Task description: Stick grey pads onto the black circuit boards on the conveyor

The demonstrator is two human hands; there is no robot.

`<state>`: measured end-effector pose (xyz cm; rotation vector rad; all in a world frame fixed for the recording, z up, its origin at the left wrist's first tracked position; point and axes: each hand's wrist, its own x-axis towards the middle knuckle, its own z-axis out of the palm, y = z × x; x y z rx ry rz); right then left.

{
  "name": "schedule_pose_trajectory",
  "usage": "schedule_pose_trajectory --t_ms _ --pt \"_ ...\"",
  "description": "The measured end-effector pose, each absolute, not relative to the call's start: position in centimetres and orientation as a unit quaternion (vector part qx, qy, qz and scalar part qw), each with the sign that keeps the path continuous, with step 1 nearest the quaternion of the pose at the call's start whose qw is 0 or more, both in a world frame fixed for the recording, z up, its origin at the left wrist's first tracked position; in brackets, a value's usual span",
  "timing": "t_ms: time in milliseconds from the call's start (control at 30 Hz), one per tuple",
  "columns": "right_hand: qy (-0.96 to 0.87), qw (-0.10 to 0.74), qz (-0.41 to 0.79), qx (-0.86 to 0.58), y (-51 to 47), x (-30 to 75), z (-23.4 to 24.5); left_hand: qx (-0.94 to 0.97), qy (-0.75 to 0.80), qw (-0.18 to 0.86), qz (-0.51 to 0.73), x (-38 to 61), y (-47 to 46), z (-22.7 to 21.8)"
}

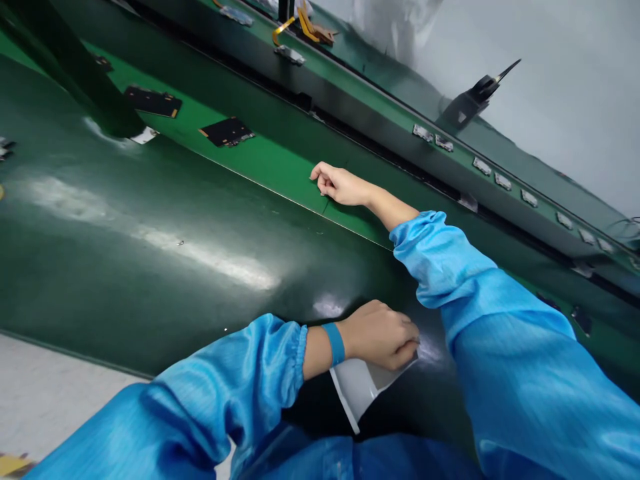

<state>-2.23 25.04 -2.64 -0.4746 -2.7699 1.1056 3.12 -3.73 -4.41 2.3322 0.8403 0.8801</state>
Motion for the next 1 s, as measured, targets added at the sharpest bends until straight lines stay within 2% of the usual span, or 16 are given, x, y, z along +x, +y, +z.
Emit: schedule_pose_trajectory --t_ms 667,900,1000 --pt "-0.939 0.051 0.292 -0.173 24.2 2.1 -2.7 0.862 0.314 0.243 0.314 3.0 -3.7 -4.3" --pt "-0.971 -0.008 0.114 -0.209 22.0 3.0 -2.2 0.871 0.314 0.239 0.291 2.8 -3.8 -3.9" --pt "-0.968 0.001 0.044 -0.246 21.5 3.9 -1.5 0.875 0.314 0.237 0.283 2.9 -3.9 -3.8"
